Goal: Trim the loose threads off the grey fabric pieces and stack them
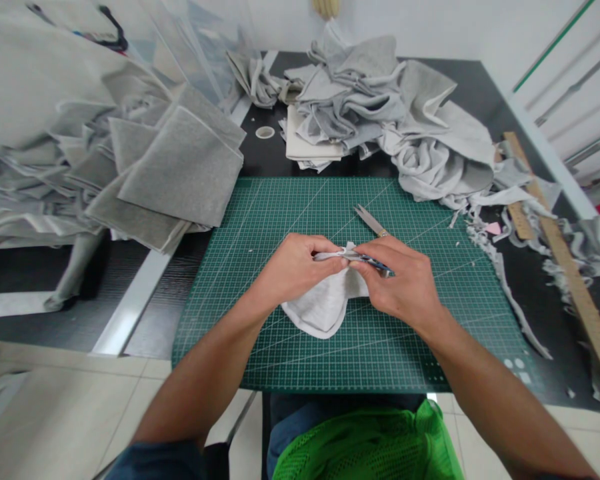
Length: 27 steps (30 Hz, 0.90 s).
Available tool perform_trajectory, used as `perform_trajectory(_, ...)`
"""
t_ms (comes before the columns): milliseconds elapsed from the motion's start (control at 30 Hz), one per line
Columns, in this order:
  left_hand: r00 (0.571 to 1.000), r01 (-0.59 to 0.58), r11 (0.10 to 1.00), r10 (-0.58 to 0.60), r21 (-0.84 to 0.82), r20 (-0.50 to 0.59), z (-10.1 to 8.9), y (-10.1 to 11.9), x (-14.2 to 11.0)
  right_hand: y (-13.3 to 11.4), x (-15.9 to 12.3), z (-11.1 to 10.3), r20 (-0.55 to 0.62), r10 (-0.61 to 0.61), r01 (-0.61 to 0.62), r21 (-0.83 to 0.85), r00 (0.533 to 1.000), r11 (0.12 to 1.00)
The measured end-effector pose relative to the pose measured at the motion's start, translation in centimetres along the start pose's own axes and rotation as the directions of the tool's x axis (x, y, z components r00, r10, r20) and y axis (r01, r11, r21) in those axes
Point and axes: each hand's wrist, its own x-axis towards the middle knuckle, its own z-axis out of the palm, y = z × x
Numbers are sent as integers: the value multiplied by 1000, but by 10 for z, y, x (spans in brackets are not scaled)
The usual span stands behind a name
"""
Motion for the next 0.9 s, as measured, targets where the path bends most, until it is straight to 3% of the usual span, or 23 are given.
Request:
perform_trajectory(600, 1000, 21, 999, -20, 33, -11, 1, 1, 0, 0, 1, -1, 33, 41, -41, 11, 999, 999)
perform_trajectory(900, 1000, 13, 983, -10, -183, 16, -6, -3, 1, 2, 3, -5, 96, 200, -202, 5, 975, 979)
